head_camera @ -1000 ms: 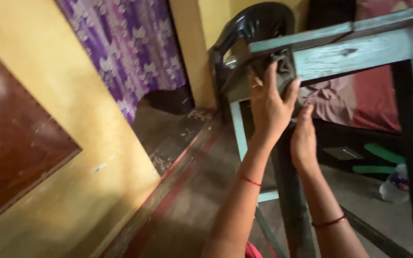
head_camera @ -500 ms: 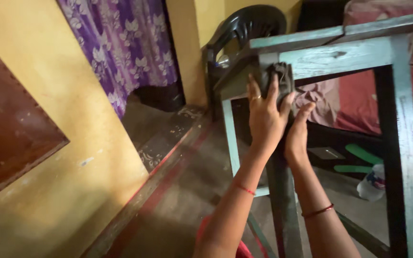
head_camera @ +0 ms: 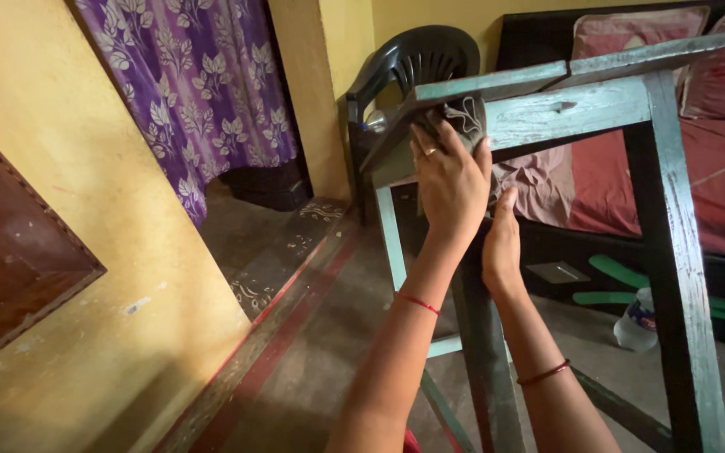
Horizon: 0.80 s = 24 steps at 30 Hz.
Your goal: The person sands a green wooden table with a sanding block, working on the legs, frame, and tabletop. The table is repositioned during the process to access different surfaces.
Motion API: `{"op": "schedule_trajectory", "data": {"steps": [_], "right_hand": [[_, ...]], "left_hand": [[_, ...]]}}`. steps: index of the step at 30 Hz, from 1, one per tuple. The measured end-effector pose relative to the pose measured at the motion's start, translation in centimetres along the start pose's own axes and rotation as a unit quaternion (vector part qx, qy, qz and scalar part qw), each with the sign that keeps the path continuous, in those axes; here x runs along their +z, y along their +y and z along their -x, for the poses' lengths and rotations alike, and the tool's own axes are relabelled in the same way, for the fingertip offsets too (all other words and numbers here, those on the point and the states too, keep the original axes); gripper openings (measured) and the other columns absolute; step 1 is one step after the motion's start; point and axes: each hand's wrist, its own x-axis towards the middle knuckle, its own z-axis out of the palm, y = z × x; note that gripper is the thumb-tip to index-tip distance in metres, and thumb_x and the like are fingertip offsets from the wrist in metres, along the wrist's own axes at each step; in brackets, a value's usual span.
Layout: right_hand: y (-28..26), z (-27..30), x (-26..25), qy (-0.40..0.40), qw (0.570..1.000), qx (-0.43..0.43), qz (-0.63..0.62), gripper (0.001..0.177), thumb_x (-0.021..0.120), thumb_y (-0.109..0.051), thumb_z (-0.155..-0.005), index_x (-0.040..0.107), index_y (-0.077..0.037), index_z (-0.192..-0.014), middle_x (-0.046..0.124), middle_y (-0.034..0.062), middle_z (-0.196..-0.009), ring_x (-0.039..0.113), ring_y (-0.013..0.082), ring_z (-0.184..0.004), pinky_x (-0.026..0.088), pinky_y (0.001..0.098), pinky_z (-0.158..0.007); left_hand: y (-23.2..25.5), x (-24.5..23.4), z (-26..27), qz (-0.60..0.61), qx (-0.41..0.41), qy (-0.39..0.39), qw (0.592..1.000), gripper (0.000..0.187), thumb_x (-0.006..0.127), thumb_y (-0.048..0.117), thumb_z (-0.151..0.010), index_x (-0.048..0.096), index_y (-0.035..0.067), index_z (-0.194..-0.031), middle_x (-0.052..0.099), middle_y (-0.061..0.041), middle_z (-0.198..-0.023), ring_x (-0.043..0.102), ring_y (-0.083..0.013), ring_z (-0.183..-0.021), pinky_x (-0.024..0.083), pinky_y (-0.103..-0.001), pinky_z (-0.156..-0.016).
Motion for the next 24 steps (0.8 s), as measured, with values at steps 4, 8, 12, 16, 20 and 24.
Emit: {"op": "schedule_trajectory", "data": {"steps": [4,8,12,16,20,24], "right_hand": [[0.5,-0.2,0.0,-0.008,1.000,-0.013,-0.008,0.077,0.026,-0.053,-0.107,0.048,0.010,-0.146,0.059,0.0206,-0.145,0.054,0.0226,-0.132,0.041,0.0313,-0.110],[0.7,-0.4,0.1,-0.014,0.999,-0.024,-0.042,0.077,0.024,-0.053,-0.108,0.045,0.009,-0.148,0.055,0.0190,-0.149,0.051,0.0207,-0.134,0.038,0.0303,-0.112],[0.2,-0.7,0.3,-0.024,0.999,0.045,-0.004,0.080,0.020,-0.055,-0.107,0.051,0.006,-0.146,0.063,0.0190,-0.142,0.058,0.0213,-0.130,0.041,0.0304,-0.111],[0.9,-1.0,0.3,-0.060,0.998,-0.011,0.006,0.080,0.019,-0.057,-0.107,0.038,0.006,-0.153,0.050,0.0186,-0.152,0.046,0.0221,-0.141,0.035,0.0309,-0.116],[2.2,-1.7,-0.3,-0.073,0.996,-0.031,-0.050,0.079,0.016,-0.057,-0.109,0.029,0.004,-0.158,0.038,0.0141,-0.160,0.034,0.0193,-0.147,0.028,0.0305,-0.118],[3.5,-1.7,-0.8,-0.050,0.995,-0.016,-0.080,0.066,0.031,-0.051,-0.111,0.055,0.004,-0.140,0.062,0.0122,-0.133,0.056,0.0175,-0.118,0.046,0.0312,-0.104]], "left_hand": [[-0.4,0.0,0.5,0.032,0.009,0.005,0.999,0.058,0.057,0.043,-0.106,0.051,0.004,-0.148,0.041,-0.049,-0.147,0.045,-0.0604,-0.140,0.046,-0.057,-0.116],[-1.1,-0.3,1.0,0.100,0.018,0.014,0.995,0.052,0.059,0.043,-0.105,0.055,0.019,-0.151,0.037,-0.048,-0.151,0.041,-0.0617,-0.143,0.045,-0.058,-0.115],[-1.3,-0.2,1.5,0.130,0.010,-0.008,0.991,0.051,0.062,0.044,-0.102,0.056,0.025,-0.150,0.033,-0.045,-0.157,0.039,-0.0613,-0.144,0.045,-0.058,-0.112],[-1.5,-0.6,2.5,0.158,0.010,-0.009,0.987,0.053,0.063,0.043,-0.102,0.054,0.025,-0.151,0.030,-0.043,-0.159,0.039,-0.0596,-0.146,0.044,-0.057,-0.115],[-1.2,-1.5,3.9,0.181,-0.012,-0.015,0.983,0.057,0.067,0.040,-0.099,0.053,0.021,-0.151,0.031,-0.043,-0.158,0.040,-0.0599,-0.144,0.043,-0.056,-0.112],[-0.8,-2.3,5.8,0.201,-0.043,-0.021,0.978,0.053,0.065,0.034,-0.102,0.055,0.018,-0.151,0.034,-0.041,-0.161,0.047,-0.0565,-0.138,0.045,-0.054,-0.110]]}}
